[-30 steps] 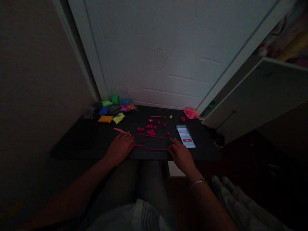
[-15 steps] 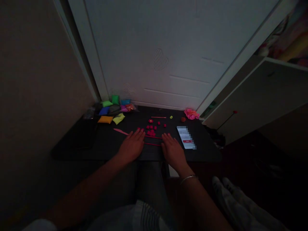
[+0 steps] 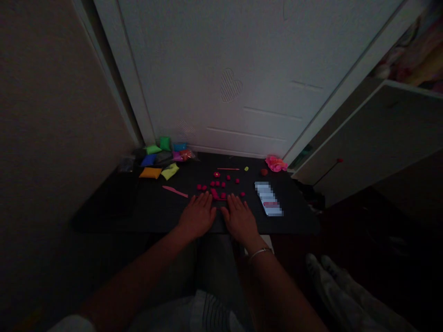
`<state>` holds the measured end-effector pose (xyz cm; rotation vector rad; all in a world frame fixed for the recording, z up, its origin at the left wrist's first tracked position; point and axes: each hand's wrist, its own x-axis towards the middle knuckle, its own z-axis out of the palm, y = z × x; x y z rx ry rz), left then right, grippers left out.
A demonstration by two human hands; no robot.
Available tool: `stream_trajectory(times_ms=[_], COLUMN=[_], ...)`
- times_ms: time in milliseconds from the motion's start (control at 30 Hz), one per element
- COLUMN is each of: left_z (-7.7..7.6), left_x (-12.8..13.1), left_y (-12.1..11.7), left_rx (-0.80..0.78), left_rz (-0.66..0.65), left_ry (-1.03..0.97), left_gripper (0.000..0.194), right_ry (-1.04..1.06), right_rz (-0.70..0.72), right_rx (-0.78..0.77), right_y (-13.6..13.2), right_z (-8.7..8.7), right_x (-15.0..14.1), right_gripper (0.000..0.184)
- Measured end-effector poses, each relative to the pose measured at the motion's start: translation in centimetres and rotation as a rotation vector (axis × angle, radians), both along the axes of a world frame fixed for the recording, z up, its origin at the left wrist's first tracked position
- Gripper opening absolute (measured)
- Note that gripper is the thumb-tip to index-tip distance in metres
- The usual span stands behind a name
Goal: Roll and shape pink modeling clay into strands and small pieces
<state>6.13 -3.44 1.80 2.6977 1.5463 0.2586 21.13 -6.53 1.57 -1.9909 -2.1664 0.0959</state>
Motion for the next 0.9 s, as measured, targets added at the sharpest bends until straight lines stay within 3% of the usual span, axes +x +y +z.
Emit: stream_trajectory(times_ms=[233, 400, 600, 733, 900], left_z=[0.2, 0.2, 1.6, 2.3, 1.5], left_x=[-0.1, -0.6, -1.8, -2.3, -0.6], left_y=[0.3, -0.3, 0.5, 1.4, 0.9], left_rx=[0.018, 0.005, 0.012, 0.025, -0.088], left_rz=[0.018, -0.040, -0.030, -0.135, -0.202], left_ry=[0.008, -0.001, -0.037, -0.065, -0.036], left_gripper=[0.051, 0.049, 0.046, 0.047, 0.048], right_ry=[0.007, 0.003, 0.014, 0.027, 0.052], right_rz=[-0.019, 0.001, -0.023, -0.029, 0.060], right_rx=[-0.003, -0.009, 0.021, 0.044, -0.025], right_y=[0.0, -0.4, -0.4, -0.3, 0.3], right_z=[0.1, -0.3, 0.8, 1.8, 1.4], right_x=[0.5, 0.8, 1.5, 1.3, -0.9], right_gripper=[0.054, 0.052, 0.052, 0.051, 0.047])
